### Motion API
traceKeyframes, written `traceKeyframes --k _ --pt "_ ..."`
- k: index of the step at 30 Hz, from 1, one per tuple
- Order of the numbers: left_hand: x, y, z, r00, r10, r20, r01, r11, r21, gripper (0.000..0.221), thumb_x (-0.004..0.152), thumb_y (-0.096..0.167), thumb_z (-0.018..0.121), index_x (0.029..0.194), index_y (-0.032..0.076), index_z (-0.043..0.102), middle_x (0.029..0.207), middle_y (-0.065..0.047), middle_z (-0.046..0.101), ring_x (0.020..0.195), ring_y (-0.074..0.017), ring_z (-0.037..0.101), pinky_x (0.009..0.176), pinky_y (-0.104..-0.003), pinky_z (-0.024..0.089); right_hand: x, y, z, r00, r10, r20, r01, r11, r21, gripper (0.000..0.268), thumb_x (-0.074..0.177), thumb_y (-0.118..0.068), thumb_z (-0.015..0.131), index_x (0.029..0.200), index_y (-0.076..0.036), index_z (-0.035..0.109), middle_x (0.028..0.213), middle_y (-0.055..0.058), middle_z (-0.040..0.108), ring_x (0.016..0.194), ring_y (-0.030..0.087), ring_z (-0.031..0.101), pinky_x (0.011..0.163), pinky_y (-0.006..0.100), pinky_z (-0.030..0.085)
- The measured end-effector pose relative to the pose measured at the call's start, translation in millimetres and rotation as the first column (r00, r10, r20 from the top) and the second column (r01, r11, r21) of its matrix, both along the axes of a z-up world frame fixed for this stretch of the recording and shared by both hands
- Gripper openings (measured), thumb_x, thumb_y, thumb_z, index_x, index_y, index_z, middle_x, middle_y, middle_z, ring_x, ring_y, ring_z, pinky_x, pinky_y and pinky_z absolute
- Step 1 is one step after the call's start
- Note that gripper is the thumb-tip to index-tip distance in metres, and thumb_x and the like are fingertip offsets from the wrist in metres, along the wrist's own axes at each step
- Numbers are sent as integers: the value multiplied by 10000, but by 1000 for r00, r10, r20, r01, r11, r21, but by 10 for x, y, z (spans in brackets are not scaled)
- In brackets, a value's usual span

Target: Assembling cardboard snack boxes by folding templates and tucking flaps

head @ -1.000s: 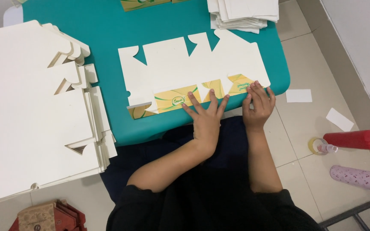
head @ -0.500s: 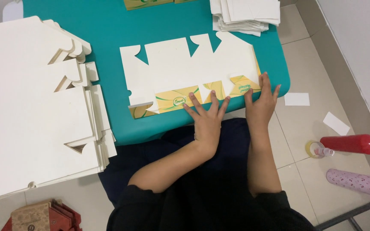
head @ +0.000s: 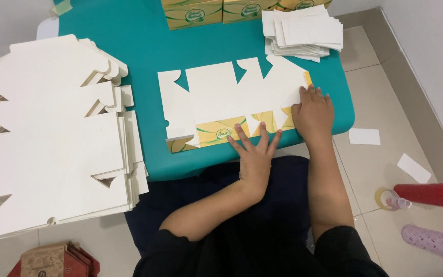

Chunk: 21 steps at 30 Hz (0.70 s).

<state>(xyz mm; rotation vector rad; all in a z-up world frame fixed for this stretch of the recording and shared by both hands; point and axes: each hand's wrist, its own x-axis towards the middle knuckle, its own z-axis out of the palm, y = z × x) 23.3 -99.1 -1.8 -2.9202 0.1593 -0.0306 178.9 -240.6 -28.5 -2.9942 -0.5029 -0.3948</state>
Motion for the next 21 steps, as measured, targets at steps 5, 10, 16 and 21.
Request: traceKeyframes --k 5,10,16,21 --pt "-62 26 116 1000 2 -24 -4 998 -63 996 742 522 714 1512 249 144 1495 -176 276 1236 -674 263 899 -820 252 12 201 198 995 68 -68 -57 988 143 515 898 -119 427 1396 -3 495 1453 241 410 1365 383 330 1090 549 225" --pt "-318 206 147 990 -120 -70 87 930 -357 964 806 493 674 1523 184 109 1552 -230 82 1322 -655 5 1029 -760 30 -285 50 352 976 50 -210 -10 982 190 489 922 -140 426 1388 -7 494 1471 216 390 1392 339 299 1128 483 207" --pt "-422 159 -127 963 -186 194 251 884 -394 1027 768 469 783 1537 267 133 1589 -144 58 1379 -580 -18 1135 -610 11 -1066 -136 501 991 103 -89 -106 994 -35 377 987 -159 425 1286 2 586 1313 244 561 1256 355 508 1019 423 414" --pt "-330 323 -267 891 -9 454 274 807 -523 597 940 213 556 1468 358 320 1340 15 511 1366 -518 251 1123 -646 161 -1366 -208 764 944 118 -308 -2 937 351 387 921 -113 543 1298 -32 573 1376 192 497 1210 370 519 936 464 463"
